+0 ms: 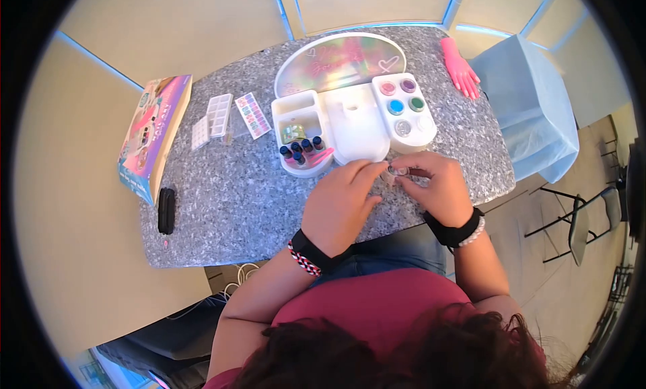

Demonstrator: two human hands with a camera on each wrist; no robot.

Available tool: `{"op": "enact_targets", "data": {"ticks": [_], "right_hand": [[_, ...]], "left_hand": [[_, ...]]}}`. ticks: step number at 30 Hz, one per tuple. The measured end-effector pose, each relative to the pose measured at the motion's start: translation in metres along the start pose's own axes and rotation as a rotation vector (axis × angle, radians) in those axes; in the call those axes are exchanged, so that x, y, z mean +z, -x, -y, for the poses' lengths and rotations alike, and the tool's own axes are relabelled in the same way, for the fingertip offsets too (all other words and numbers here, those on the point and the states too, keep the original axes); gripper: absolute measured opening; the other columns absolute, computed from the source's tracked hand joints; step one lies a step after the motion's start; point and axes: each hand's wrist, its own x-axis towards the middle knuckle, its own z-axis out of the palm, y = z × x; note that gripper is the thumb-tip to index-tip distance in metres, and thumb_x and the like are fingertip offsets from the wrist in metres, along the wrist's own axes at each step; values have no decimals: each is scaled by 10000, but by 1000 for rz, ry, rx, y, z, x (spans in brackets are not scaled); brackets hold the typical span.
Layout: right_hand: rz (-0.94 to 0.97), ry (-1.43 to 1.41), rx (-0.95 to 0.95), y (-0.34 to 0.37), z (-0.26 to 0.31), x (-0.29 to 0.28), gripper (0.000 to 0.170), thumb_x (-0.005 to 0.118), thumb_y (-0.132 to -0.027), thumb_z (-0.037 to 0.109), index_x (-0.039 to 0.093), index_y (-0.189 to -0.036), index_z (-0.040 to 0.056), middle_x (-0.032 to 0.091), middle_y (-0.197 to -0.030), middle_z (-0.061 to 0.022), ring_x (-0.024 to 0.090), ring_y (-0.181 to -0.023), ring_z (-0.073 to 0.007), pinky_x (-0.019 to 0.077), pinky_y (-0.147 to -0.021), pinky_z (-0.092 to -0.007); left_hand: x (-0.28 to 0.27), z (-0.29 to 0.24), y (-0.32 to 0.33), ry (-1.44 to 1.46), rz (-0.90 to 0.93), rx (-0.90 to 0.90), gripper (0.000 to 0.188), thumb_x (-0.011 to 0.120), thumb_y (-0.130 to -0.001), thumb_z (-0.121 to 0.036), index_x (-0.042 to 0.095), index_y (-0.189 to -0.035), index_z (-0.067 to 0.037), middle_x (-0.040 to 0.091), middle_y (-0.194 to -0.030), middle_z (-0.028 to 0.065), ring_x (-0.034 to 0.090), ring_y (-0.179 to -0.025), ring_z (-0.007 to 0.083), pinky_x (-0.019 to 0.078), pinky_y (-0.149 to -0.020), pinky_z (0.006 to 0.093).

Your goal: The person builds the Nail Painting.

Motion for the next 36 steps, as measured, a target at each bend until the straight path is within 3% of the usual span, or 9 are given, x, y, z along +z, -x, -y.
{"op": "enact_targets", "data": {"ticks": [1,3,10,14,16,20,23,29,36], "right_hand": [[2,-8,-7,0,4,-3,334,811,-873,-32,800,-1201,30,809,-1141,-142,792,-1021,-242,635,-904,-340],[122,-485,226,2,8,-8,315,790,-919,-48,780,-1232,-17,798,-1188,-130,777,-1082,-195,638,-939,-329],[242,-770,222,5,17,-11,694,762,-948,-104,492,-1582,-20,768,-1291,-168,744,-1171,-201,612,-1037,-344],[247,-787,197,9,23,-5,685,752,-963,-95,481,-1587,-17,749,-1347,-169,743,-1179,-202,600,-1035,-339],[116,-813,197,14,26,-5,635,729,-986,-86,496,-1573,-13,723,-1403,-167,725,-1220,-200,577,-1042,-336],[9,-764,68,23,19,-16,564,696,-1018,-61,517,-1551,-12,706,-1434,-165,704,-1248,-190,556,-1047,-336],[-25,-735,74,34,13,-24,504,673,-1040,-34,535,-1525,-20,709,-1423,-169,689,-1256,-181,551,-1059,-341],[-104,-732,107,57,4,-34,411,632,-1055,-25,582,-1462,-33,718,-1398,-162,699,-1185,-172,558,-1027,-335],[-189,-635,48,72,10,-43,371,631,-1059,-16,611,-1430,-18,720,-1379,-147,697,-1117,-152,553,-964,-310]], "left_hand": [[-2,1,-2,-10,-1,-3,543,840,-889,-157,677,-1407,-145,753,-1153,30,732,-1044,282,573,-877,425],[-5,1,-3,-60,44,180,528,852,-844,-155,706,-1351,-154,746,-1208,22,707,-1150,268,556,-945,416],[-25,-3,-5,-97,23,218,429,882,-803,-158,746,-1210,-155,743,-1196,27,709,-1143,246,553,-943,425],[-42,-3,-17,-49,59,255,407,907,-781,-168,745,-1155,-151,744,-1144,47,718,-1104,259,552,-937,425],[-56,3,-24,-56,73,269,400,918,-779,-177,746,-1139,-145,744,-1130,57,720,-1091,265,552,-937,417],[-90,50,-47,66,-115,-109,366,959,-788,-217,762,-1067,-85,747,-1093,71,717,-1069,246,537,-976,377],[-93,113,-56,156,-124,-197,400,967,-794,-306,780,-1067,-81,760,-1074,86,716,-1037,279,540,-983,419],[-87,139,-63,-191,9,41,370,988,-779,-308,791,-1038,-131,716,-1166,86,620,-1221,309,455,-1117,461],[-84,150,-71,-257,89,11,402,995,-738,-420,826,-984,-151,722,-1189,95,595,-1256,343,462,-1124,492]]}}
